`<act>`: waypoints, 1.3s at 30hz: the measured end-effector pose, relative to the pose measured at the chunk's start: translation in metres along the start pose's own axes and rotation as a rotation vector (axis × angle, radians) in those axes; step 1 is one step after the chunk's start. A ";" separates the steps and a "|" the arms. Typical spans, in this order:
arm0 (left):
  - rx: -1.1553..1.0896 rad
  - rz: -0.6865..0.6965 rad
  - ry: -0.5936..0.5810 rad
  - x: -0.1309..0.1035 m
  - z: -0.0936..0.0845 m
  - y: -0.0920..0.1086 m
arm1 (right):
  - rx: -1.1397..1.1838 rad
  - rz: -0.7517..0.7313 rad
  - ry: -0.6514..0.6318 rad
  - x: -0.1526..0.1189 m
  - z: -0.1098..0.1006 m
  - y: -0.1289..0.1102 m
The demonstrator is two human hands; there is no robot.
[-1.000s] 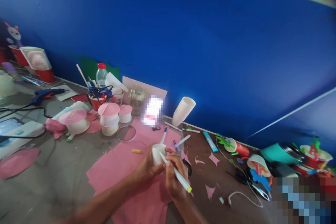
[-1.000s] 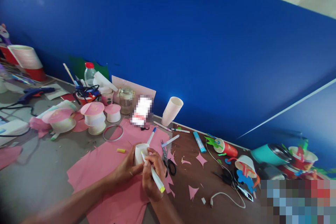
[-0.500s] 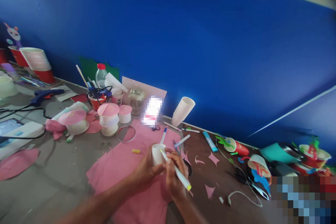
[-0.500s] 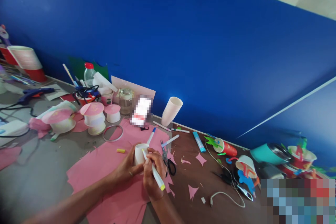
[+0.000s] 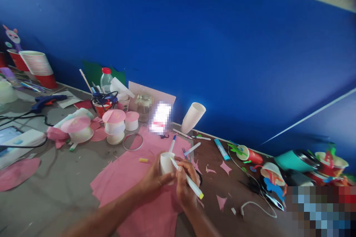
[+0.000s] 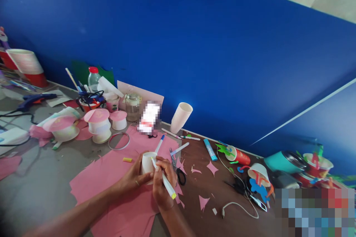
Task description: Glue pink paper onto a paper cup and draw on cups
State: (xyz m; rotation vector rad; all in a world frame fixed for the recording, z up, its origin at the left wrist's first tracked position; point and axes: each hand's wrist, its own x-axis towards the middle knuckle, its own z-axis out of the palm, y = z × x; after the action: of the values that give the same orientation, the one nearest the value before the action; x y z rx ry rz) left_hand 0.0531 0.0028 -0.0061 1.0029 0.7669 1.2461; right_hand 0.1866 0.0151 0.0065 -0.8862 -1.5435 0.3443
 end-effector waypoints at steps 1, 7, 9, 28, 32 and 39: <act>-0.007 -0.007 -0.003 0.000 0.000 0.000 | 0.015 0.005 0.000 0.001 0.000 0.000; -0.069 -0.039 -0.019 -0.001 -0.001 0.001 | 0.074 0.069 -0.022 0.002 -0.003 0.005; -0.089 -0.053 -0.020 -0.001 -0.001 0.002 | 0.070 0.081 -0.022 0.002 -0.003 0.008; -0.131 -0.133 0.038 -0.001 -0.002 0.001 | -0.021 0.155 0.049 -0.002 0.001 0.005; -0.090 -0.137 0.021 -0.001 -0.003 0.002 | -0.016 0.154 0.029 0.000 0.000 0.004; -0.098 -0.080 -0.015 0.000 -0.004 0.002 | 0.075 0.180 0.025 -0.005 0.000 0.005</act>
State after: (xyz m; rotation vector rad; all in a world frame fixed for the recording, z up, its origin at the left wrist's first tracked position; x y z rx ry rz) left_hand 0.0490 0.0036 -0.0057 0.8930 0.7211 1.1942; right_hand 0.1877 0.0147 -0.0002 -0.9693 -1.4225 0.5159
